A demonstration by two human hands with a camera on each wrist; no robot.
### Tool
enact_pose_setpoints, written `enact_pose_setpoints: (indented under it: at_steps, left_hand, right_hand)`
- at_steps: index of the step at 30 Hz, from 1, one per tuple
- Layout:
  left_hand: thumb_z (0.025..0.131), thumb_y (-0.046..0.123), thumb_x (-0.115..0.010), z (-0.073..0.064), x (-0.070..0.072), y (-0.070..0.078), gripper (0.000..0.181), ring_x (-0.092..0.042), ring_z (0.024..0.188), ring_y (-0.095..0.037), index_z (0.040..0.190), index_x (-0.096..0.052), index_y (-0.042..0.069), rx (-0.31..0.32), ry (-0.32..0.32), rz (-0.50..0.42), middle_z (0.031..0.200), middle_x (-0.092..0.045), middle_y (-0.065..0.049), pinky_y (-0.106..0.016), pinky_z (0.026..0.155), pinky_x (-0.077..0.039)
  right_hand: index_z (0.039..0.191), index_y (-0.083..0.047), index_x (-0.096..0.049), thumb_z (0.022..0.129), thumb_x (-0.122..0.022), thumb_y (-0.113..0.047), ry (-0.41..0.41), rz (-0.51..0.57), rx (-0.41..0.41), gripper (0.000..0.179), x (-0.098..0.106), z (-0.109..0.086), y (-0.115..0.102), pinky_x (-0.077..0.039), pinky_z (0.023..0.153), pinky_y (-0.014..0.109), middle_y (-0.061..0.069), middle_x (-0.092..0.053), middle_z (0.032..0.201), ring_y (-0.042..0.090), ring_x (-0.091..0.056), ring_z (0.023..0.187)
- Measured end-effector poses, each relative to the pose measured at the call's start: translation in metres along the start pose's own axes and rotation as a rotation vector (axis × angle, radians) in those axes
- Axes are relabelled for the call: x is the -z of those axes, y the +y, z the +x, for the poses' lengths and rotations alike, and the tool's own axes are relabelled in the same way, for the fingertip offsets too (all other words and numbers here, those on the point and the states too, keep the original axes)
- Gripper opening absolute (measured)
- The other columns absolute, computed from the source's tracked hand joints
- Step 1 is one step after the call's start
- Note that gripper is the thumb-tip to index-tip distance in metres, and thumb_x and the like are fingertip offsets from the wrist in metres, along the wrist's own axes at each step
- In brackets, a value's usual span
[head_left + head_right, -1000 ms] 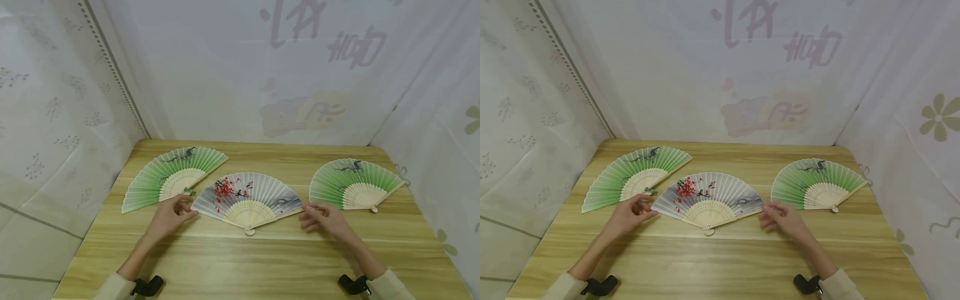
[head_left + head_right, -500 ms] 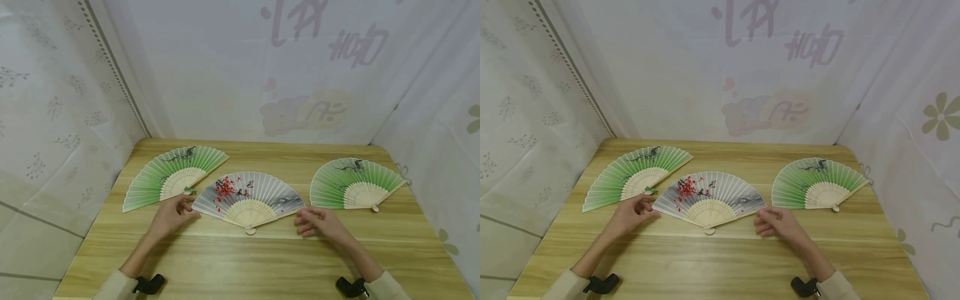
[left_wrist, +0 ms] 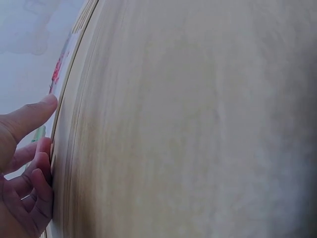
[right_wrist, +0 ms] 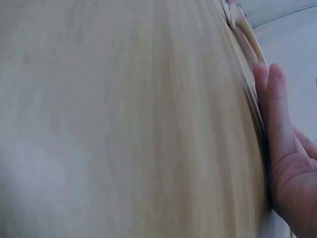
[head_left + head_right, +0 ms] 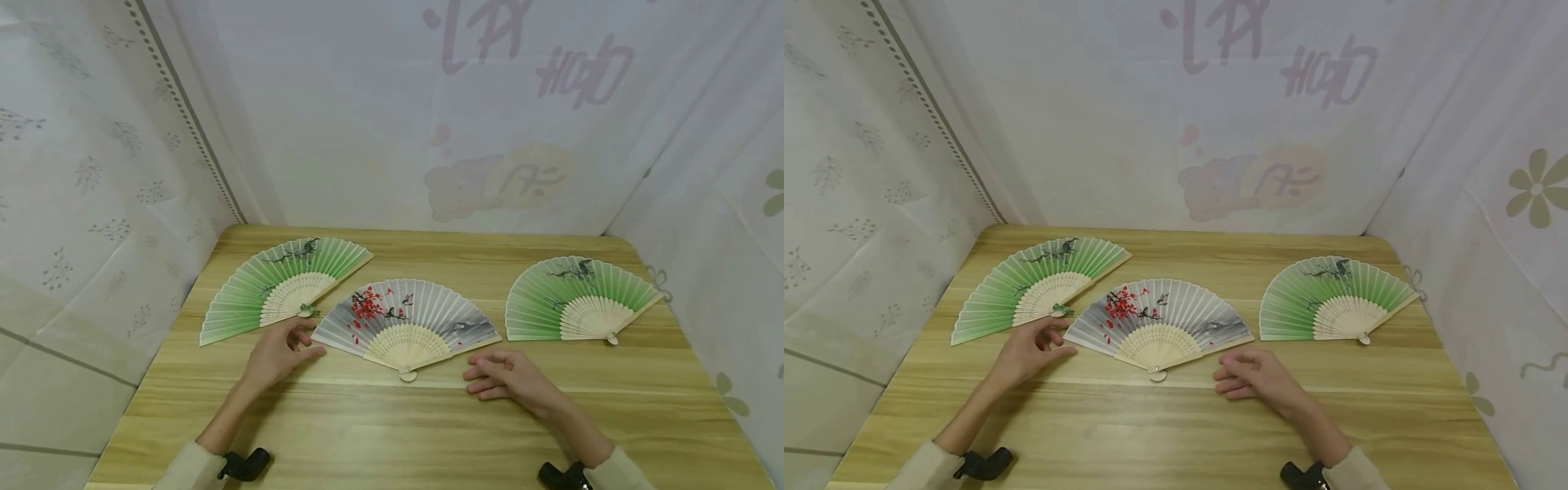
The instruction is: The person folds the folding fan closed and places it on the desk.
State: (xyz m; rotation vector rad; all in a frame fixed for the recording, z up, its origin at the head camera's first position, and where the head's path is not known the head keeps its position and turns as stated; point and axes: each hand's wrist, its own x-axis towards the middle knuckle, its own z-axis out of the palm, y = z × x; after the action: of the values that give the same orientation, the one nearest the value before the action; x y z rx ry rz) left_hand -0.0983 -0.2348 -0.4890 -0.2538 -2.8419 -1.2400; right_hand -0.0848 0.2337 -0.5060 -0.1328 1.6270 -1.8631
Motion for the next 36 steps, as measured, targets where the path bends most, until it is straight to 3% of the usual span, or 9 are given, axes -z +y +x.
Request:
enact_pose_setpoints:
  at_steps: [14, 26, 36]
  left_hand:
    - [0.079, 0.019, -0.091, -0.002, 0.0, 0.0, 0.046, -0.06, 0.071, -0.015, 0.116, -0.069, 0.001, -0.01, -0.007, 0.003, 0.083, -0.067, -0.001, -0.031, 0.064, -0.051]
    - [0.078, 0.02, -0.092, -0.002, -0.002, 0.001, 0.047, -0.058, 0.071, -0.015, 0.115, -0.069, 0.003, 0.006, 0.003, 0.03, 0.084, -0.067, -0.001, -0.032, 0.063, -0.049]
    - [0.08, 0.03, -0.09, -0.001, -0.003, 0.004, 0.044, -0.057, 0.073, -0.015, 0.113, -0.071, 0.007, 0.078, 0.019, 0.082, 0.082, -0.066, 0.004, -0.034, 0.063, -0.046]
  right_hand:
    - [0.143, 0.018, -0.039, 0.105, -0.06, -0.011, 0.015, 0.294, -0.045, 0.053, -0.028, 0.007, 0.003, -0.048, 0.101, 0.043, 0.029, -0.059, 0.131, 0.036, -0.06, 0.121]
    - [0.141, 0.02, -0.037, 0.104, -0.06, -0.006, 0.068, 0.377, -0.04, 0.051, -0.042, 0.014, 0.004, -0.048, 0.101, 0.04, 0.031, -0.058, 0.132, 0.037, -0.061, 0.12]
    - [0.14, 0.022, -0.034, 0.104, -0.056, -0.001, 0.064, 0.443, -0.063, 0.048, -0.048, 0.02, 0.002, -0.047, 0.102, 0.038, 0.033, -0.056, 0.133, 0.038, -0.06, 0.121]
